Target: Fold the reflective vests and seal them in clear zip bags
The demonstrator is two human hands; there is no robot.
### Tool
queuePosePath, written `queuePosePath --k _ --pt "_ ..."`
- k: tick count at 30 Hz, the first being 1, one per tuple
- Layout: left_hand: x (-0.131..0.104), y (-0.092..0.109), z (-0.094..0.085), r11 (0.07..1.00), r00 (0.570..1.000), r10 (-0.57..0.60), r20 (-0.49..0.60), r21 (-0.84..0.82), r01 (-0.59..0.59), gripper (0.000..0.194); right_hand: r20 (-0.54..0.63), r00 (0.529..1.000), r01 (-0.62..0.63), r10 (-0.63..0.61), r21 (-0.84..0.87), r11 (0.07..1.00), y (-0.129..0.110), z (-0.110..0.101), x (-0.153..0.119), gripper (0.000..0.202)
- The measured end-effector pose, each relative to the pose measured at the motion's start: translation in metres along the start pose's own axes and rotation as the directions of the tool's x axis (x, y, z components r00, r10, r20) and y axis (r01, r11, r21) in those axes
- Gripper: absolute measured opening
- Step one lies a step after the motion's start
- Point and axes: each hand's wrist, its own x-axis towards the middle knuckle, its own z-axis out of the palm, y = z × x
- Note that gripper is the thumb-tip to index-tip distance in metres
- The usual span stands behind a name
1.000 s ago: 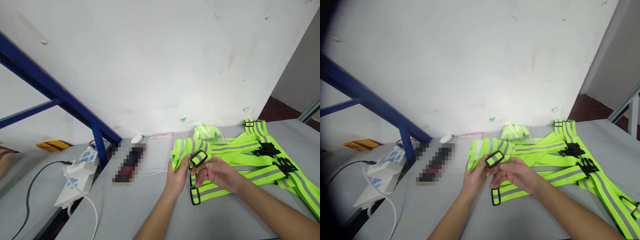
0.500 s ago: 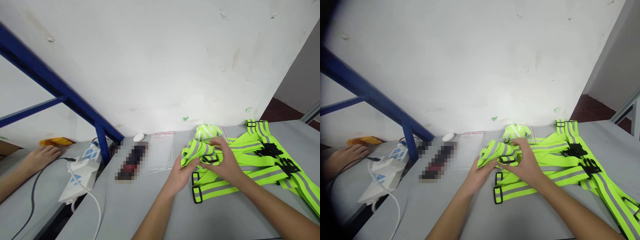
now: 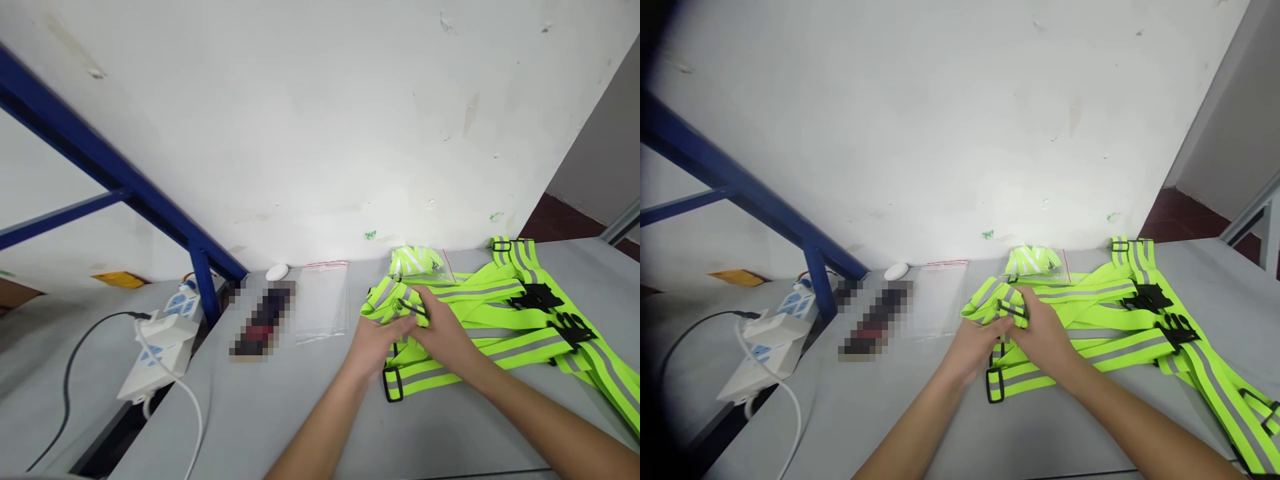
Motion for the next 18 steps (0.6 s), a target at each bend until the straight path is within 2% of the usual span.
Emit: queuePosePath --k 3,5,7,9,12,14,16,18 --pt "0.002 -0.002 0.009 0.996 0.990 -0.021 -0.140 -0.089 0.009 0.048 0.025 0.998 -0.062 0.063 -0.061 0.996 -0.001 -0.002 -0.002 0.049" --pt "0.004 0.001 0.008 0.988 0.976 -0.069 -0.208 -0.149 0.039 0.042 0.069 0.994 -0.078 0.080 -0.020 0.997 -0.002 -0.008 -0.002 0.062" --pt "0.007 0.006 0.003 0.968 0.958 -0.118 -0.260 -0.247 0.052 0.035 0.168 0.984 -0.078 0.062 0.088 0.993 -0.001 -0.019 0.000 0.071" --pt "0.012 0.012 -0.006 0.931 0.940 -0.172 -0.294 -0.359 0.058 0.027 0.304 0.952 -0.081 0.021 0.185 0.979 0.001 -0.032 0.003 0.072" --pt "0.018 0.018 -0.018 0.871 0.916 -0.244 -0.319 -0.487 0.062 0.016 0.515 0.857 -0.097 -0.035 0.226 0.969 0.003 -0.045 0.009 0.049" --pt "0.020 0.020 -0.022 0.839 0.912 -0.278 -0.303 -0.538 0.078 0.015 0.574 0.818 -0.124 -0.045 0.252 0.960 0.003 -0.048 0.011 0.025" --pt "0.020 0.021 -0.023 0.825 0.918 -0.294 -0.266 -0.556 0.103 0.017 0.520 0.852 -0.112 -0.059 0.291 0.950 0.004 -0.048 0.012 0.015" --pt "0.018 0.021 -0.022 0.829 0.923 -0.283 -0.260 -0.551 0.099 0.017 0.444 0.893 -0.087 -0.074 0.332 0.939 0.005 -0.050 0.012 0.016"
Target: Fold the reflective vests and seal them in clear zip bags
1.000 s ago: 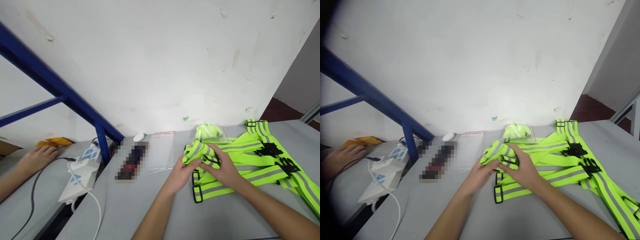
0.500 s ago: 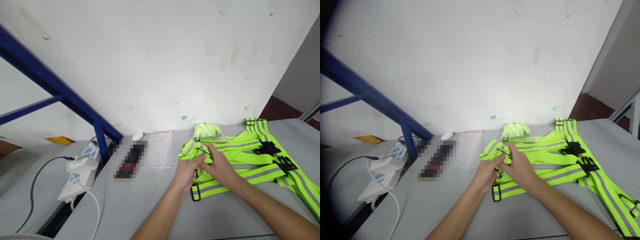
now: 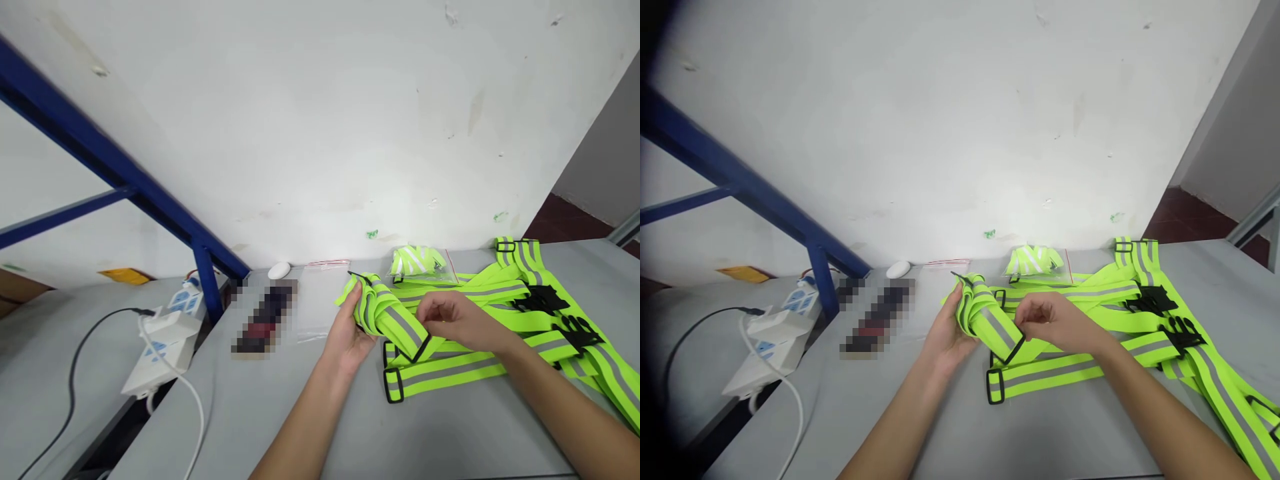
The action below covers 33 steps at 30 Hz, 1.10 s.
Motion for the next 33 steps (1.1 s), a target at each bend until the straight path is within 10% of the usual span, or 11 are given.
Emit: queuePosePath --k 7,11,16,25,33 --pt "-0.006 0.000 0.003 0.975 0.975 0.222 0.002 0.008 -0.222 0.020 0.165 0.984 -0.095 0.073 0.129 0.987 0.000 -0.002 -0.005 0.044" --pt "-0.005 -0.005 0.001 0.981 0.983 0.178 0.041 0.076 -0.181 0.025 -0.050 0.998 0.022 -0.032 -0.191 0.981 0.003 0.017 0.003 0.013" --pt "-0.004 -0.015 -0.005 0.989 0.992 -0.062 0.109 0.140 0.046 0.030 -0.289 0.909 0.153 -0.302 -0.442 0.884 0.012 0.031 0.010 0.009" --pt "-0.012 -0.023 -0.001 0.955 0.959 0.049 0.281 0.267 -0.127 0.039 -0.459 0.883 0.013 -0.099 -0.187 0.982 0.023 0.040 0.011 0.051" --pt "-0.012 -0.018 -0.001 0.866 0.911 0.248 0.331 0.346 -0.361 0.044 -0.188 0.970 -0.134 0.154 0.113 0.984 0.014 0.033 0.002 0.063"
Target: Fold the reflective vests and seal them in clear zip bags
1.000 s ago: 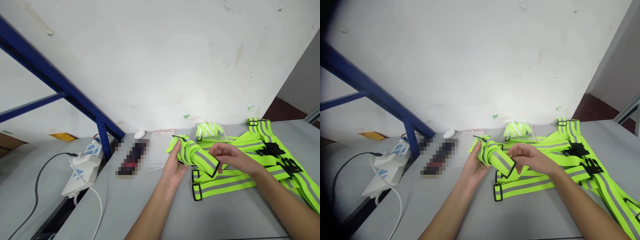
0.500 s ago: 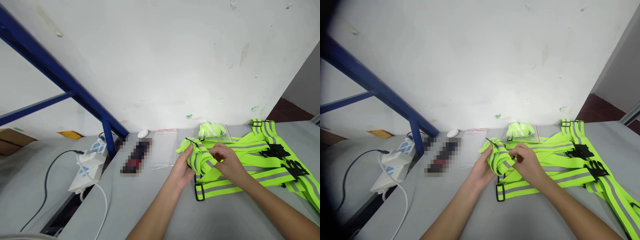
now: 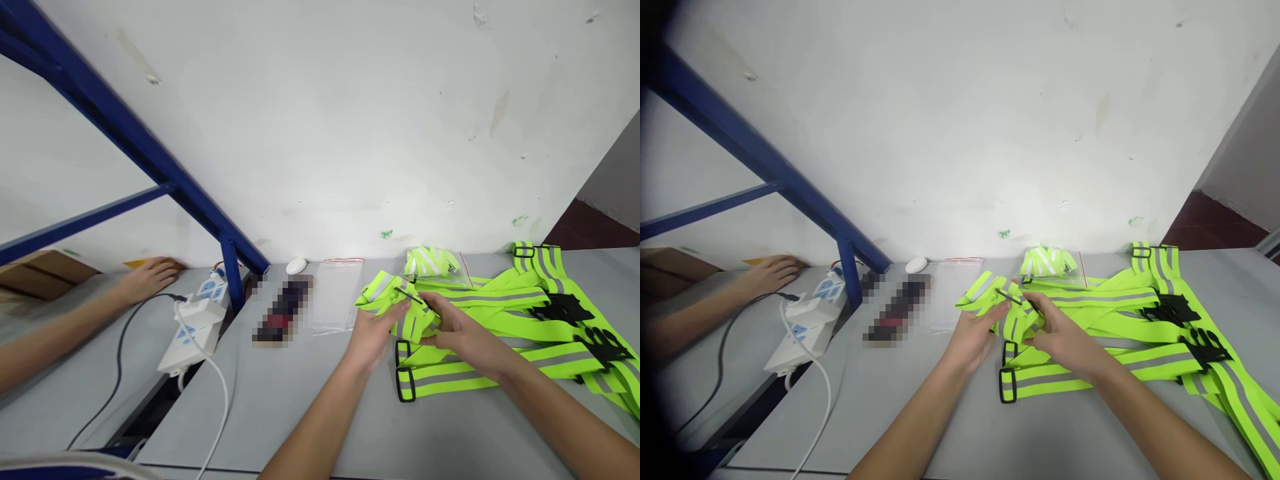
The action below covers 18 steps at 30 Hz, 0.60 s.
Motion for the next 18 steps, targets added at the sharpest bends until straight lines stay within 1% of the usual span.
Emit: queuePosePath --k 1,3,5,7,9,10,12,14,16,18 --pt "-0.001 -0.001 0.001 0.999 1.000 0.018 0.009 0.039 -0.019 0.044 -0.007 0.999 -0.041 0.041 0.008 0.999 0.001 0.000 0.000 0.064" --pt "-0.003 -0.005 0.003 0.993 0.999 0.022 0.035 0.119 -0.026 0.039 -0.083 0.994 -0.076 0.075 -0.012 0.997 0.003 0.001 0.001 0.064" --pt "-0.007 -0.007 0.006 0.982 0.997 0.012 0.071 0.189 -0.026 0.033 -0.156 0.987 -0.044 0.032 -0.077 0.996 0.004 0.005 0.003 0.065" --pt "-0.010 -0.007 0.007 0.977 0.994 -0.010 0.110 0.213 -0.014 0.030 -0.183 0.982 0.025 -0.052 -0.151 0.988 0.003 0.010 0.006 0.065" --pt "-0.013 -0.005 0.008 0.983 0.988 -0.060 0.139 0.178 0.034 0.029 -0.178 0.978 0.076 -0.110 -0.188 0.979 0.001 0.013 0.007 0.060" --pt "-0.014 -0.004 0.008 0.987 0.985 -0.099 0.144 0.138 0.079 0.029 -0.179 0.976 0.088 -0.124 -0.197 0.977 0.000 0.013 0.007 0.057" --pt "-0.015 -0.002 0.007 0.981 0.974 -0.194 0.118 0.047 0.190 0.029 -0.178 0.976 0.087 -0.124 -0.205 0.975 -0.003 0.014 0.007 0.050" --pt "-0.017 -0.001 0.007 0.966 0.964 -0.256 0.068 -0.013 0.258 0.026 -0.174 0.979 0.067 -0.104 -0.207 0.976 -0.006 0.014 0.005 0.042" --pt "-0.017 -0.001 0.006 0.967 0.966 -0.253 0.051 -0.017 0.254 0.024 -0.178 0.979 0.063 -0.102 -0.213 0.975 -0.008 0.015 0.003 0.039" --pt "-0.017 0.000 0.005 0.974 0.965 -0.220 0.140 -0.022 0.225 0.026 -0.176 0.976 0.086 -0.128 -0.231 0.969 -0.010 0.015 0.003 0.039"
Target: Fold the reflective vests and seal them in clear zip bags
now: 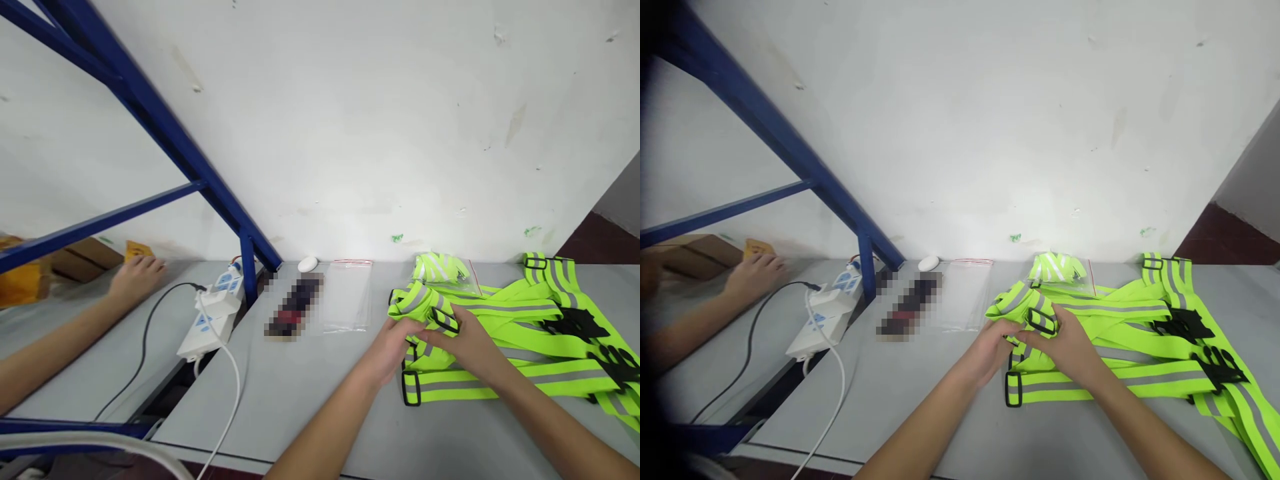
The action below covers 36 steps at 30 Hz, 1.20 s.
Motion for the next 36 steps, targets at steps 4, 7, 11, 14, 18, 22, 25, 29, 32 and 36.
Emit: queuePosePath --k 4,7,11,14,18,22,25,29,32,36 --pt "0.011 0.015 -0.013 0.981 0.972 0.192 0.138 -0.050 -0.186 0.040 -0.077 0.993 0.075 -0.085 -0.130 0.989 0.004 -0.007 0.003 0.040" --pt "0.034 0.039 -0.041 0.816 0.939 0.343 -0.034 0.507 -0.279 0.046 -0.145 0.968 0.140 -0.203 -0.354 0.925 0.014 -0.020 0.007 0.034" --pt "0.067 0.068 -0.093 0.366 0.871 0.424 -0.249 0.927 0.086 0.039 -0.130 0.911 0.226 -0.391 -0.638 0.736 0.031 -0.038 0.012 0.027" --pt "0.082 0.074 -0.120 0.197 0.833 0.460 -0.307 0.950 0.241 0.039 -0.143 0.879 0.217 -0.454 -0.729 0.649 0.040 -0.044 0.014 0.029" --pt "0.090 0.065 -0.134 0.021 0.824 0.471 -0.316 0.937 0.348 0.041 -0.191 0.846 0.182 -0.498 -0.773 0.607 0.046 -0.045 0.014 0.030" --pt "0.093 0.058 -0.139 -0.097 0.835 0.464 -0.296 0.920 0.380 0.046 -0.199 0.845 0.143 -0.496 -0.810 0.569 0.045 -0.046 0.014 0.023" --pt "0.093 0.058 -0.139 -0.151 0.845 0.456 -0.280 0.911 0.384 0.045 -0.191 0.854 0.135 -0.484 -0.816 0.562 0.045 -0.045 0.014 0.023" --pt "0.092 0.058 -0.137 -0.168 0.834 0.484 -0.265 0.907 0.385 0.037 -0.132 0.860 0.179 -0.493 -0.827 0.533 0.048 -0.043 0.015 0.030" --pt "0.086 0.062 -0.134 -0.155 0.815 0.525 -0.244 0.915 0.374 0.031 -0.081 0.869 0.196 -0.488 -0.850 0.490 0.054 -0.044 0.019 0.034" --pt "0.069 0.078 -0.111 -0.160 0.809 0.572 -0.137 0.948 0.274 0.025 -0.039 0.883 0.203 -0.468 -0.867 0.455 0.054 -0.051 0.023 0.031"
